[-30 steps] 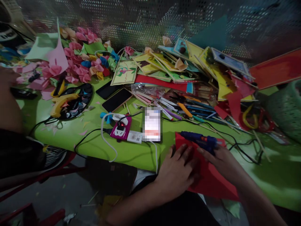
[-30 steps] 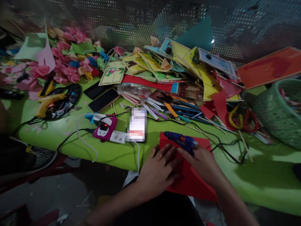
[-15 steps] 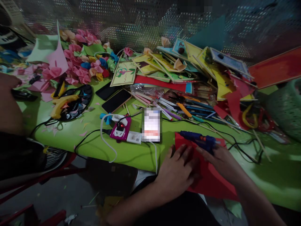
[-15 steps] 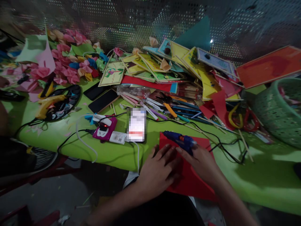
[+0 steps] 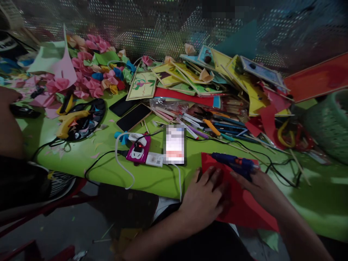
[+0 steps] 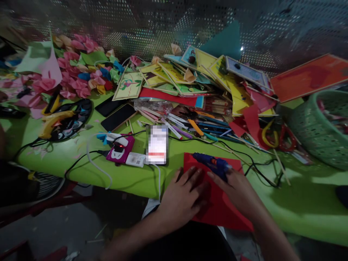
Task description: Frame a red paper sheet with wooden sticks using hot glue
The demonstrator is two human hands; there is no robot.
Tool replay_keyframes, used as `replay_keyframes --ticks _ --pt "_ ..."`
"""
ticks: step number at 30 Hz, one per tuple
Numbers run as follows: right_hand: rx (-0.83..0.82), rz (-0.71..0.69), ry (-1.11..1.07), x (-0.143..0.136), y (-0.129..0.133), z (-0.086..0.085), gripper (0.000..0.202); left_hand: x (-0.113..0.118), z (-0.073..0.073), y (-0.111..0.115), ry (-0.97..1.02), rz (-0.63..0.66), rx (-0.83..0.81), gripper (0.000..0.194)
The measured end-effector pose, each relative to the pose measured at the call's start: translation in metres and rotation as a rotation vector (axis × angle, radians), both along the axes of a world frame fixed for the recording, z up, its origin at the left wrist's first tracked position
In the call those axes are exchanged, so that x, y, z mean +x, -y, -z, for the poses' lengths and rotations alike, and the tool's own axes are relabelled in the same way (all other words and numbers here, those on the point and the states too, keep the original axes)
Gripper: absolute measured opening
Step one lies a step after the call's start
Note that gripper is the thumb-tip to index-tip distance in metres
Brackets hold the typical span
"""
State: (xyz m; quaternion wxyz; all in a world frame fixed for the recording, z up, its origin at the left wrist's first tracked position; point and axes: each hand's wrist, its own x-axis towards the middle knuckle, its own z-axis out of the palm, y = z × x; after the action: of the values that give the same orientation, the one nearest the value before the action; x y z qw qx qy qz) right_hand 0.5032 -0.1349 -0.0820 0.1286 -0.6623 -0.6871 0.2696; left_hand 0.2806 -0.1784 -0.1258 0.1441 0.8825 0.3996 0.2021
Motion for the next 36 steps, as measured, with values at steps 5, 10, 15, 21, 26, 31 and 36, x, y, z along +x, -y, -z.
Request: replay_keyframes --ticks 5,10,15,21,26,31,36 --pt "0.012 0.001 0.004 0.003 0.002 0.001 0.047 0.000 0.001 0.000 0.010 0.002 0.000 0.049" --pt "0.010 0.003 0.017 0.005 0.005 0.007 0.047 0.000 0.001 -0.001 0.010 0.002 -0.009 0.049" --pt "-0.003 -0.009 0.044 0.008 0.007 0.011 0.045 0.000 0.001 -0.001 0.008 0.004 0.002 0.050" --pt "0.003 -0.002 0.012 0.006 0.007 0.008 0.044 0.000 0.000 0.000 0.004 -0.002 0.008 0.049" --pt "0.000 -0.016 0.016 -0.001 0.005 0.006 0.045 0.000 0.001 0.000 0.005 -0.001 0.007 0.050" --pt "0.003 -0.014 0.026 0.002 0.005 0.005 0.045 -0.001 0.001 -0.001 0.013 0.001 -0.003 0.049" --pt "0.004 0.009 0.008 0.005 0.007 0.003 0.045 -0.001 -0.001 -0.001 0.005 0.009 -0.003 0.050"
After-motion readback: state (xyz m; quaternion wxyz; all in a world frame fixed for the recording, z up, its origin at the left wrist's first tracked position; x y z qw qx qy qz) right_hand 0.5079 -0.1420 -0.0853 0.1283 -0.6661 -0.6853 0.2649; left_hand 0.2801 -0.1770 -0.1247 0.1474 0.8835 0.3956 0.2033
